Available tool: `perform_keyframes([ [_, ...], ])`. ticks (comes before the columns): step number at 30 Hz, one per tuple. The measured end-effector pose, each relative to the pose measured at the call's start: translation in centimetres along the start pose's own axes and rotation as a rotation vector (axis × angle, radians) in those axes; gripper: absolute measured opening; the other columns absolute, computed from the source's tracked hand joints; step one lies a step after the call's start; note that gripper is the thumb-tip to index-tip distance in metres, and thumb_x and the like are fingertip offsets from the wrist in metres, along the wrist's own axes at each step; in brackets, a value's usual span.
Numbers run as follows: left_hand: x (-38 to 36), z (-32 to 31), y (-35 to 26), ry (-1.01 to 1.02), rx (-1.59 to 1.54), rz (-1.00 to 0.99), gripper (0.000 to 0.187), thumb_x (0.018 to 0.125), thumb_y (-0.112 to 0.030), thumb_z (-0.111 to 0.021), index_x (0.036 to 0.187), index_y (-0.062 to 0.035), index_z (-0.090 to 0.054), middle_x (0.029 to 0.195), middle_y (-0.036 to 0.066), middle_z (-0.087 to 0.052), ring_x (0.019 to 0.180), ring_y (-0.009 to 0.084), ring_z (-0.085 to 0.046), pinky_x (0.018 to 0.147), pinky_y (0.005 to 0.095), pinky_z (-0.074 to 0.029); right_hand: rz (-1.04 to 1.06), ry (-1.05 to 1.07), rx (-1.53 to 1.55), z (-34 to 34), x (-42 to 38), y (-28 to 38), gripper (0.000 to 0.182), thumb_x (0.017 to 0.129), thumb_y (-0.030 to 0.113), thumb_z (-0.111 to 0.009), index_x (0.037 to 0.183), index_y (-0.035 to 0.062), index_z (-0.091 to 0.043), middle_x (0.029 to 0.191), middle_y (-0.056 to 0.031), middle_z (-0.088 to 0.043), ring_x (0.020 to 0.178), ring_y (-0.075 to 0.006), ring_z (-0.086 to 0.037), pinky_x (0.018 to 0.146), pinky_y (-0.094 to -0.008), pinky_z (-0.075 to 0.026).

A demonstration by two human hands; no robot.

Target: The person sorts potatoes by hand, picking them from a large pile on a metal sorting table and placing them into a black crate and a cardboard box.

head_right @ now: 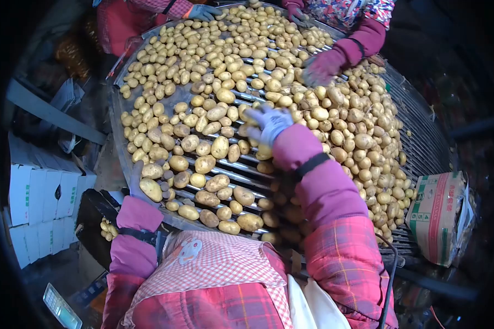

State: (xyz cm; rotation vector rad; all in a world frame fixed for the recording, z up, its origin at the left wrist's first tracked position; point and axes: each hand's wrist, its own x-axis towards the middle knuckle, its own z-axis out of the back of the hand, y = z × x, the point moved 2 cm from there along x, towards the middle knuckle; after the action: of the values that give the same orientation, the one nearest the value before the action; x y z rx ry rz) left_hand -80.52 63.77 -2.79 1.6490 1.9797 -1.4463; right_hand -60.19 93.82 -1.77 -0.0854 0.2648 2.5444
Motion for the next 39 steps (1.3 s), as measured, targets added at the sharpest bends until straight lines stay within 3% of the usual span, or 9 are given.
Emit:
perform_keyframes([
  [3,0.4,0.7,0.2,0.046,0.011,-0.006,0.059,0.093,-0.058,-0.035,0.118,-0.0114,-0.059,0.085,0.005,-0.063,0.063,0.0164,-0.053,0.052,0.0317,-0.044,0.228,-0.022,0.207,-1.1,-2.7,4.4,0.056,0.078,0.046,-0.061,0.125,0.0172,-0.051,0.117,-0.014,-0.058,0.103,-0.0393,-0.058,0.095,-0.05,-0.037],
  [11,0.3,0.3,0.0,0.063,-0.06,0.047,0.062,0.093,-0.058,-0.035,0.122,-0.0077,-0.057,0.082,0.008,-0.062,0.058,0.0153,-0.05,0.051,0.0311,-0.043,0.42,-0.078,0.33,-2.8,-12.8,11.8,0.055,0.084,0.037,-0.058,0.131,0.0122,-0.044,0.135,-0.021,-0.042,0.119,-0.0371,-0.047,0.099,-0.0533,-0.035],
  [14,0.4,0.2,-0.1,0.04,-0.05,0.058,0.063,0.093,-0.059,-0.035,0.124,-0.0085,-0.055,0.082,0.008,-0.063,0.058,0.0156,-0.05,0.05,0.0316,-0.042,0.472,0.03,0.593,0.3,-11.6,9.5,0.037,0.089,0.035,-0.053,0.115,0.0076,-0.053,0.109,-0.0169,-0.058,0.095,-0.0373,-0.057,0.082,-0.0436,-0.046],
  [18,0.6,0.6,0.1,0.047,-0.043,0.05,0.063,0.093,-0.059,-0.036,0.125,-0.0088,-0.055,0.083,0.008,-0.062,0.058,0.0158,-0.05,0.05,0.0312,-0.042,0.089,-0.201,-0.041,2.2,-12.4,2.0,0.027,0.083,0.029,-0.059,0.104,0.0123,-0.061,0.096,-0.0094,-0.063,0.101,-0.0309,-0.056,0.092,-0.0468,-0.039],
  [29,-0.4,0.0,0.1,0.01,-0.011,-0.042,0.06,0.094,-0.055,-0.035,0.12,-0.0061,-0.058,0.085,0.009,-0.063,0.059,0.016,-0.052,0.053,0.0299,-0.045,0.03,-0.167,-0.273,-2.6,-10.4,1.8,0.047,0.072,0.032,-0.069,0.111,0.0115,-0.054,0.097,-0.011,-0.059,0.103,-0.0313,-0.053,0.099,-0.0489,-0.034],
  [32,-0.8,0.3,0.6,-0.061,-0.008,-0.199,0.064,0.09,-0.061,-0.041,0.119,-0.0064,-0.057,0.088,0.009,-0.064,0.062,0.017,-0.055,0.053,0.0303,-0.047,-0.029,-0.224,-0.04,-1.0,-9.8,1.6,0.046,0.075,0.032,-0.068,0.113,0.0095,-0.055,0.097,-0.0144,-0.062,0.096,-0.0339,-0.056,0.097,-0.0489,-0.037],
  [34,-1.6,1.0,0.8,-0.003,-0.03,-0.254,0.066,0.088,-0.064,-0.043,0.119,-0.007,-0.057,0.091,0.009,-0.065,0.065,0.0183,-0.058,0.053,0.0309,-0.049,-0.188,-0.071,0.596,-0.1,-9.3,2.1,0.05,0.082,0.031,-0.066,0.123,0.006,-0.051,0.108,-0.0099,-0.063,0.105,-0.0272,-0.057,0.095,-0.04,-0.043],
  [37,-3.2,1.5,1.9,0.09,-0.284,-0.084,0.068,0.087,-0.067,-0.043,0.12,-0.0082,-0.055,0.097,0.011,-0.066,0.069,0.0207,-0.061,0.055,0.0334,-0.051,-0.101,0.169,1.387,0.7,-7.8,6.6,0.053,0.087,0.017,-0.065,0.133,0.0036,-0.043,0.119,-0.0118,-0.057,0.108,-0.0185,-0.055,0.092,-0.0319,-0.045],
  [39,-4.2,1.2,2.1,0.145,-0.388,0.043,0.069,0.087,-0.066,-0.043,0.121,-0.008,-0.055,0.101,0.012,-0.066,0.074,0.0231,-0.064,0.058,0.0339,-0.052,0.083,0.215,1.433,0.6,-6.5,11.0,0.051,0.09,0.008,-0.057,0.137,0.0024,-0.038,0.124,-0.0123,-0.053,0.116,-0.0219,-0.053,0.093,-0.037,-0.048],
])
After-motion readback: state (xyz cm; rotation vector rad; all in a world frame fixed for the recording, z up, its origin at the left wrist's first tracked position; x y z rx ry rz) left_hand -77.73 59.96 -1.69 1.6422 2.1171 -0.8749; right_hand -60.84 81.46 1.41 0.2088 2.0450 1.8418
